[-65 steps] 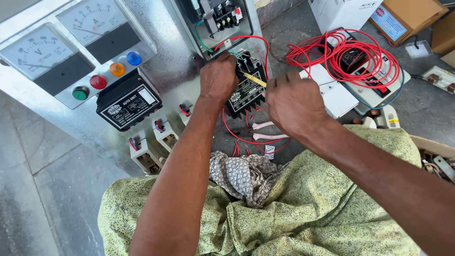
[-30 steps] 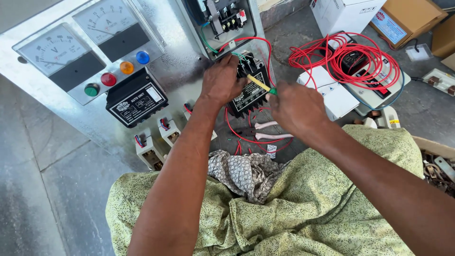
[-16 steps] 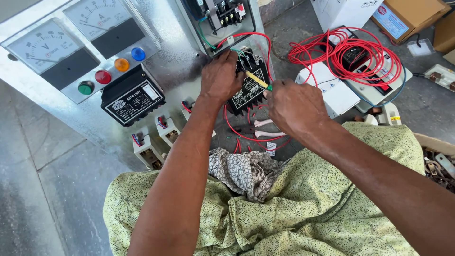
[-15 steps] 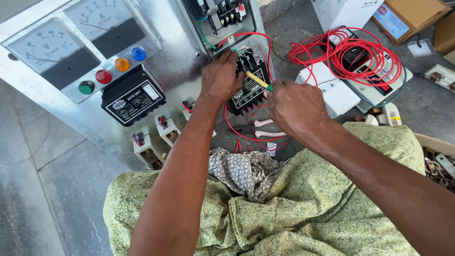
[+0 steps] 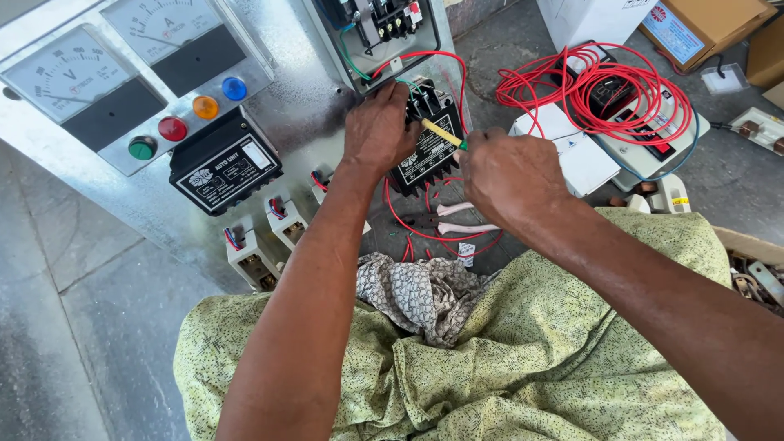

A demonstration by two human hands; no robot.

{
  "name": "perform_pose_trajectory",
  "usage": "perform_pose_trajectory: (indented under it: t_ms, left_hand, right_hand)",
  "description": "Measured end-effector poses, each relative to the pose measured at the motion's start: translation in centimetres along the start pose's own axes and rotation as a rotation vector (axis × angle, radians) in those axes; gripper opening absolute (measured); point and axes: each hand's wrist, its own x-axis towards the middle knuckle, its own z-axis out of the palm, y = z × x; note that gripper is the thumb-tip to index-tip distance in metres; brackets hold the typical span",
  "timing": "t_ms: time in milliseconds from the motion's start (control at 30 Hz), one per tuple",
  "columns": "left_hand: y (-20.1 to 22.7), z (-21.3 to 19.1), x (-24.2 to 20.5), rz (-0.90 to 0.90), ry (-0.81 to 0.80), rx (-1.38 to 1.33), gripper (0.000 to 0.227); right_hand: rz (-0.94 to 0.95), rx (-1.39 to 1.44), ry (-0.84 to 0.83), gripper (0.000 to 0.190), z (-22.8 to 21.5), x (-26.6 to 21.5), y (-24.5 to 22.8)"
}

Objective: The person works on an electrical panel, tightening screws on electrical components with a screwdriver. The person then measures wires by hand and connects them to components on the panel using pliers.

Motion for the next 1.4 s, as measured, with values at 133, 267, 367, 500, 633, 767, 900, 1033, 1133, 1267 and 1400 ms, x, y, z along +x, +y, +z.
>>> perform_pose_trajectory:
  t_ms: [133,267,367,500,633,767,900,1033,1133,1267,1400]
  left_hand:
    - [0.1,-0.1,-0.1,-0.003,-0.007,-0.010,0.050]
    - [-0.1,-0.2,0.1,0.028,0.018,-0.017,0.051]
    - [-0.3,-0.1,0.1,0.015,-0.017,-0.036,0.051]
    - [-0.3,-0.3,0.2,0.014,-0.025,-0.049,0.046]
    - [0.0,-0.8,0.2,0.022,-0.027,-0.040,0.046]
    - [0.2,-0.8,0.1,0.013,-0.049,-0.042,0.043]
    - [0.3,-1.0,0.1,-0.012,-0.065,-0.050,0.043]
    - [0.1,-1.1,0.1,0.003,-0.051,-0.054,0.040]
    - [0.1,-1.1,0.0,-0.006,-0.056,-0.050,0.040]
    - [0.0,-0.9,0.1,-0.006,-0.051,-0.054,0.041]
    - [0.0,-0.8,0.1,0.003,-0.035,-0.063,0.041]
  right_hand:
    - [-0.061,-0.109,0.009,0.030,0.2,-0.1,-0.2]
    - [-0.024,-0.159,-0.143,0.020,0.5,0.7,-0.4]
    - [0.081,-0.045,-0.296,0.022,2.0,1.4,-0.3]
    - [0.663,0.829,-0.455,0.033,3.8,3.3,2.4]
    - [0.984,1.421,-0.579,0.042,3.2,2.5,3.1]
    - [0.663,0.877,-0.371,0.031,3.0,2.2,2.2]
    - [0.250,0.270,-0.185,0.035,1.0,1.1,0.9]
    - [0.256,0.204,-0.219,0.032,-1.0,0.6,-0.4]
    - [0.230,0.229,-0.188,0.033,-1.2,0.5,-0.7]
    - [0.230,0.241,-0.196,0.034,-1.0,0.3,-0.7]
    - [0.244,0.238,-0.224,0.035,-0.8,0.4,-0.6]
